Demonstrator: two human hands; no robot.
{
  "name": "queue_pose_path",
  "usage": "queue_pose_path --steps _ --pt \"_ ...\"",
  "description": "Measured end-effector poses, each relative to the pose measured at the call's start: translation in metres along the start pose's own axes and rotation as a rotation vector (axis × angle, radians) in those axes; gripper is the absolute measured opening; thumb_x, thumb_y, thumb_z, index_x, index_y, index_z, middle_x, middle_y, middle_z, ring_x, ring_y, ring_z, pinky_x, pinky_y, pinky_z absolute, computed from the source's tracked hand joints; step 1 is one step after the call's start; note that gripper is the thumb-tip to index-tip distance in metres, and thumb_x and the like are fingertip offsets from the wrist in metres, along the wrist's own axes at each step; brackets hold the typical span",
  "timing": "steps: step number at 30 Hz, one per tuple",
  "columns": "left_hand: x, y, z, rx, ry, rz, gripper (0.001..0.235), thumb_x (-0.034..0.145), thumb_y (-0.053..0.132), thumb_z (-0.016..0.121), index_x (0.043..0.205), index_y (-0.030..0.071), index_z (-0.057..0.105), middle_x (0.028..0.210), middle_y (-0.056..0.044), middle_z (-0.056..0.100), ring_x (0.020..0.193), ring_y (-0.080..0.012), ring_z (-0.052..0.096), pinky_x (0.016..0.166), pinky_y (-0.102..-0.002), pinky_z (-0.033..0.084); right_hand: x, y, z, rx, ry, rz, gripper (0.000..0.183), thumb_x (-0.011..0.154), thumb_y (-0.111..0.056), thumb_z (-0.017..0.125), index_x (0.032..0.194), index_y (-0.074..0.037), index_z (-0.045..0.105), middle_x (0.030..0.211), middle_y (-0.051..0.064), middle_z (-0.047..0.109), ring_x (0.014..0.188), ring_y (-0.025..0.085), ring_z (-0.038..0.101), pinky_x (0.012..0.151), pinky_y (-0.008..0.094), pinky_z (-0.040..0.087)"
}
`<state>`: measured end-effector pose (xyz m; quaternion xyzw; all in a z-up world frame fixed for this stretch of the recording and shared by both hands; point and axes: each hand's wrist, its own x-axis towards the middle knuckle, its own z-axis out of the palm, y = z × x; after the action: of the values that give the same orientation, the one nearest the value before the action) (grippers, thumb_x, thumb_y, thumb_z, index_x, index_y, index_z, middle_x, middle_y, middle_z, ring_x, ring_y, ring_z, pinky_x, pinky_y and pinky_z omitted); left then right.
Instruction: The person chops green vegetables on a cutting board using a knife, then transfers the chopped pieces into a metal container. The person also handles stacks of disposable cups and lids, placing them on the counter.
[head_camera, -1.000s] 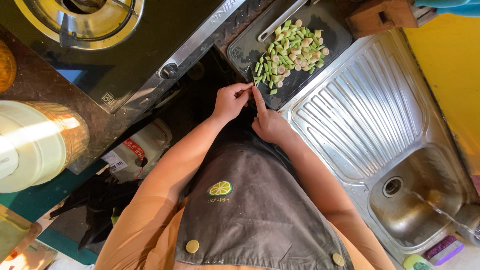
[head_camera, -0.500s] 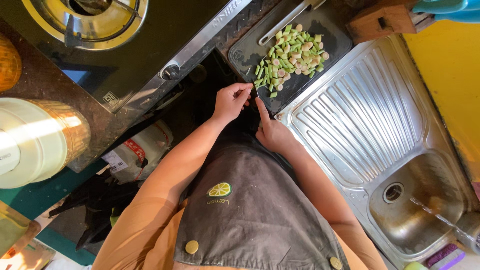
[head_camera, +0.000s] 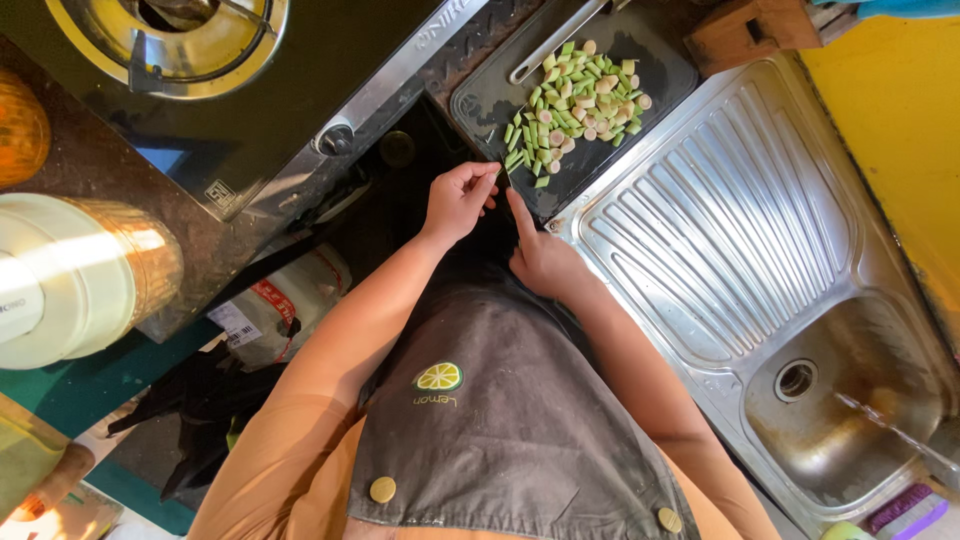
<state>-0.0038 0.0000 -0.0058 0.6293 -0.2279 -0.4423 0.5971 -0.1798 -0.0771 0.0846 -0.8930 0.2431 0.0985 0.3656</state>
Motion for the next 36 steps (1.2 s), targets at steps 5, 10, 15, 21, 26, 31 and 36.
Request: queue_pose_path --steps 5,10,15,21,26,31,36 --pt "-0.014 -0.006 0.0 -0.092 -0.042 -0.056 0.026 0.103 0.015 0.062 0.126 0.004 0.068 0.09 -0.003 0.072 0.072 -0.0079 0.067 0.059 -0.023 0.054 0.021 -0.004 -0.014 -0.085 -0.017 0.015 0.093 0.087 -0.013 0.06 0.163 -0.004 0.006 0.063 0.022 0.065 0.059 0.044 0.065 0.059 0.057 0.051" --pt "-0.02 -0.013 0.001 -0.15 -0.042 -0.055 0.024 0.103 0.013 0.062 0.125 0.002 0.068 0.088 -0.004 0.071 0.07 -0.0082 0.065 0.061 -0.024 0.054 0.021 -0.006 -0.014 -0.089 -0.018 0.049 0.096 0.085 -0.013 0.059 0.164 -0.006 0.005 0.068 0.024 0.067 0.063 0.046 0.066 0.063 0.058 0.052" --pt "-0.025 -0.013 -0.002 -0.201 -0.092 -0.092 0.024 0.103 0.012 0.062 0.125 0.002 0.067 0.085 -0.003 0.068 0.067 -0.0075 0.061 0.061 -0.024 0.054 0.022 -0.007 -0.014 -0.078 -0.014 0.07 0.096 0.087 -0.014 0.06 0.164 -0.011 0.004 0.067 0.023 0.067 0.064 0.046 0.066 0.063 0.059 0.051" --pt "-0.048 -0.018 -0.024 -0.175 -0.172 -0.168 0.03 0.104 0.012 0.058 0.132 0.003 0.063 0.085 -0.003 0.065 0.068 -0.0088 0.061 0.063 -0.025 0.054 0.015 -0.011 -0.025 0.028 -0.028 0.1 0.096 0.089 -0.015 0.062 0.166 -0.015 0.004 0.062 0.025 0.064 0.063 0.047 0.065 0.064 0.056 0.05" --pt "-0.061 -0.022 -0.03 -0.245 -0.116 -0.242 0.033 0.105 0.013 0.05 0.137 0.006 0.059 0.096 -0.005 0.066 0.081 -0.0118 0.067 0.071 -0.028 0.058 0.0 -0.019 -0.042 0.193 -0.036 0.093 0.093 0.092 -0.013 0.06 0.166 -0.014 0.003 0.06 0.025 0.063 0.059 0.045 0.065 0.061 0.054 0.048" --pt "-0.08 -0.018 -0.01 -0.424 -0.287 -0.299 0.027 0.107 0.015 0.046 0.129 0.004 0.058 0.103 -0.005 0.066 0.089 -0.0135 0.068 0.075 -0.029 0.058 0.002 -0.034 -0.015 0.211 0.104 -0.234 0.098 0.091 -0.01 0.065 0.169 -0.012 0.006 0.081 0.028 0.067 0.074 0.046 0.069 0.066 0.051 0.054" --pt "-0.098 -0.027 -0.024 -0.374 -0.309 -0.285 0.026 0.109 0.014 0.045 0.129 0.005 0.058 0.1 -0.005 0.064 0.08 -0.013 0.062 0.07 -0.028 0.053 0.016 -0.038 0.01 0.012 -0.034 -0.155 0.099 0.089 -0.021 0.072 0.164 -0.011 0.008 0.068 0.019 0.069 0.062 0.041 0.068 0.056 0.051 0.052"
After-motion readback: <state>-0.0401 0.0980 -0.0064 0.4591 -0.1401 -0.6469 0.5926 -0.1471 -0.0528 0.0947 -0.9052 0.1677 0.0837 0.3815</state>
